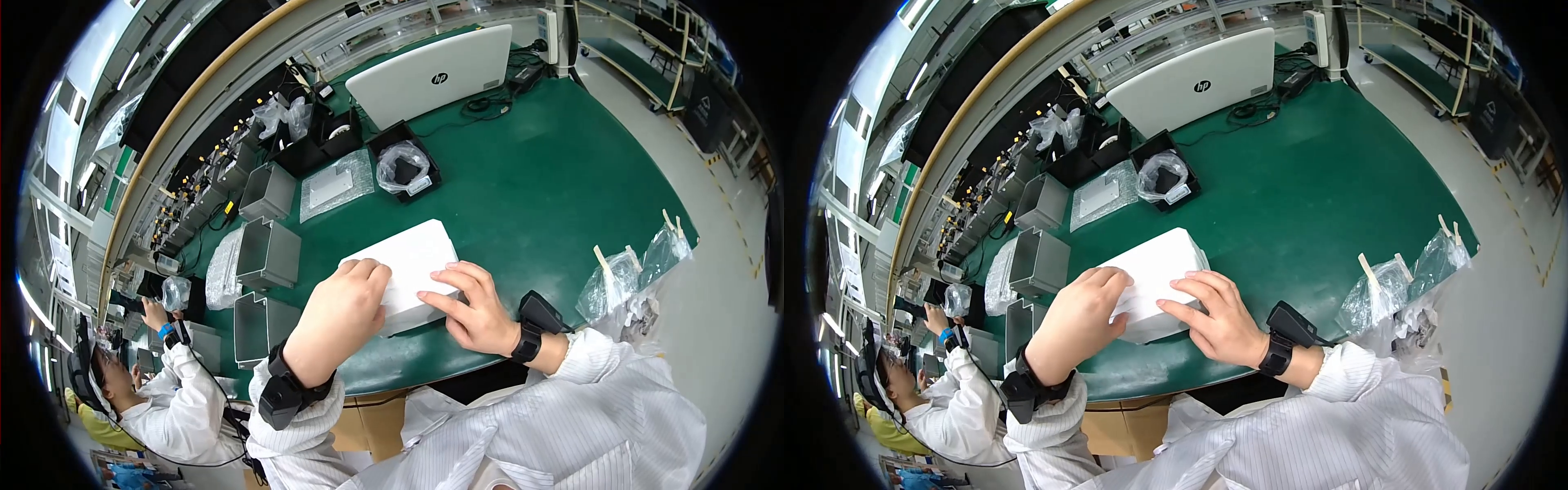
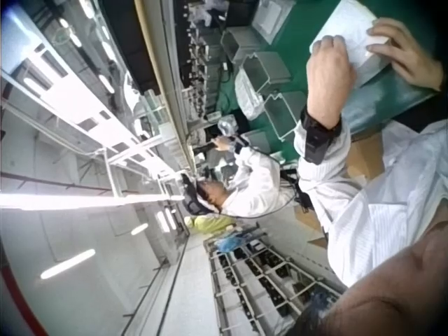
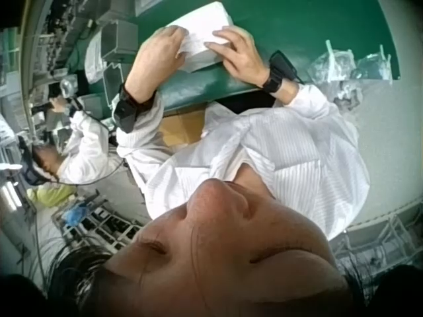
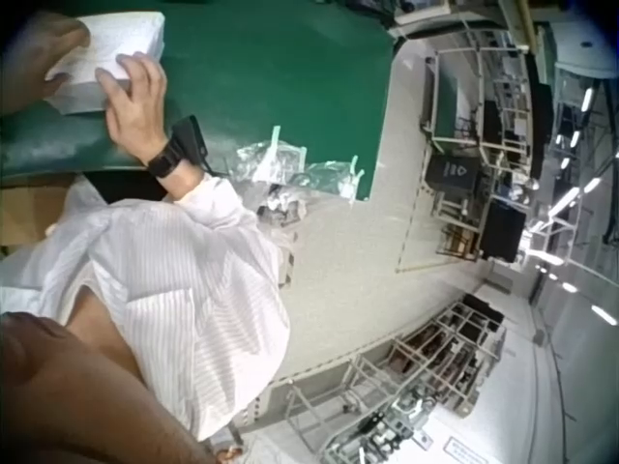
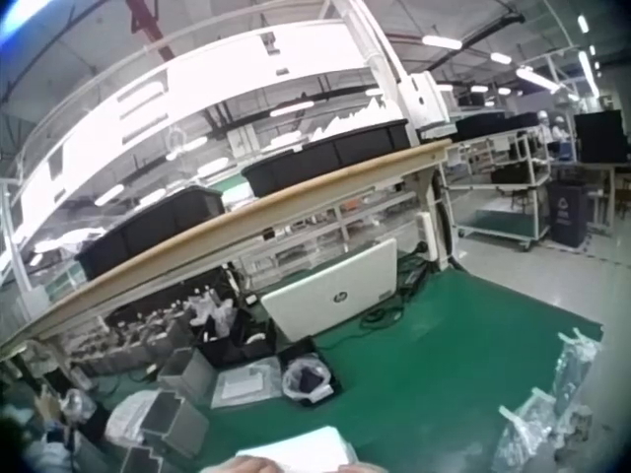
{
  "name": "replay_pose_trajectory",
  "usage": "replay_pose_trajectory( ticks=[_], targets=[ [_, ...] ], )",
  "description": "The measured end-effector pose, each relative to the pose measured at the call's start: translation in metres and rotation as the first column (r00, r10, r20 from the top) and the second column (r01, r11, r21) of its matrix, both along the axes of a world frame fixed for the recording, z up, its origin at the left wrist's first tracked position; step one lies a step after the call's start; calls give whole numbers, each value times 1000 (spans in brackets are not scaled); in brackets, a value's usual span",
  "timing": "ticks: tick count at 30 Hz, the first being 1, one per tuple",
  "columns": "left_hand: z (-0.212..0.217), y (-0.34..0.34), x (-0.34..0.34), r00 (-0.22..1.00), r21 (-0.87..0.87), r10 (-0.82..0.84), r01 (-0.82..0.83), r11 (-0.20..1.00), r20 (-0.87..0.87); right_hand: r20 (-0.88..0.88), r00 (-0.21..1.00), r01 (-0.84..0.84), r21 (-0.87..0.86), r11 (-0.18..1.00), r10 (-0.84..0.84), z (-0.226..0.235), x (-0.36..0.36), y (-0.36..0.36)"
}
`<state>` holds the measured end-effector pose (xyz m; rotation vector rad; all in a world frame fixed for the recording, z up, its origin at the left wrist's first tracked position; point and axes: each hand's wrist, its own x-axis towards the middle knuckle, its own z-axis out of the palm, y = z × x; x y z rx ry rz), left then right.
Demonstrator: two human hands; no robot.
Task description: The person peels a strip of tape and applies it to the interior of a metal housing, then removes a white protective wrapper from another housing. After discarding the wrapper into a bin, the person applies a second strip of tape to the interior of the second housing.
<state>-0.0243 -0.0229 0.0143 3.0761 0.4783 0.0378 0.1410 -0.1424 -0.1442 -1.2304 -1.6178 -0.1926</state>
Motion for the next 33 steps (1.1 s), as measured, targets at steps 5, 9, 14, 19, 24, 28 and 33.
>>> replay_pose_trajectory(
  ticks=[5,9,14,19,24,28,33],
  targets=[
    [-8,3,-3,991,95,96,-87,992,-97,6,1000,1,2,1000,-1,0,0,0],
    [-16,9,-16,987,165,141,-128,978,-72,-3,1000,-14,-5,1000,14,1,0,0],
    [-8,20,-30,996,-59,93,-94,994,-17,-3,1000,-1,-24,1000,1,-2,3,-1],
    [-9,39,-30,996,-130,67,-75,989,-62,8,1000,7,-48,999,-7,-3,-1,-2],
    [-9,45,-26,985,-260,116,-145,955,-125,-6,1000,4,-33,999,-4,-1,-2,-1],
    [-13,43,-28,990,-268,126,-140,953,-68,-24,1000,7,-35,999,-8,1,-1,0],
    [-21,46,-32,993,-199,115,-110,974,12,-20,1000,1,-32,999,-2,-1,2,1]
  ],
)
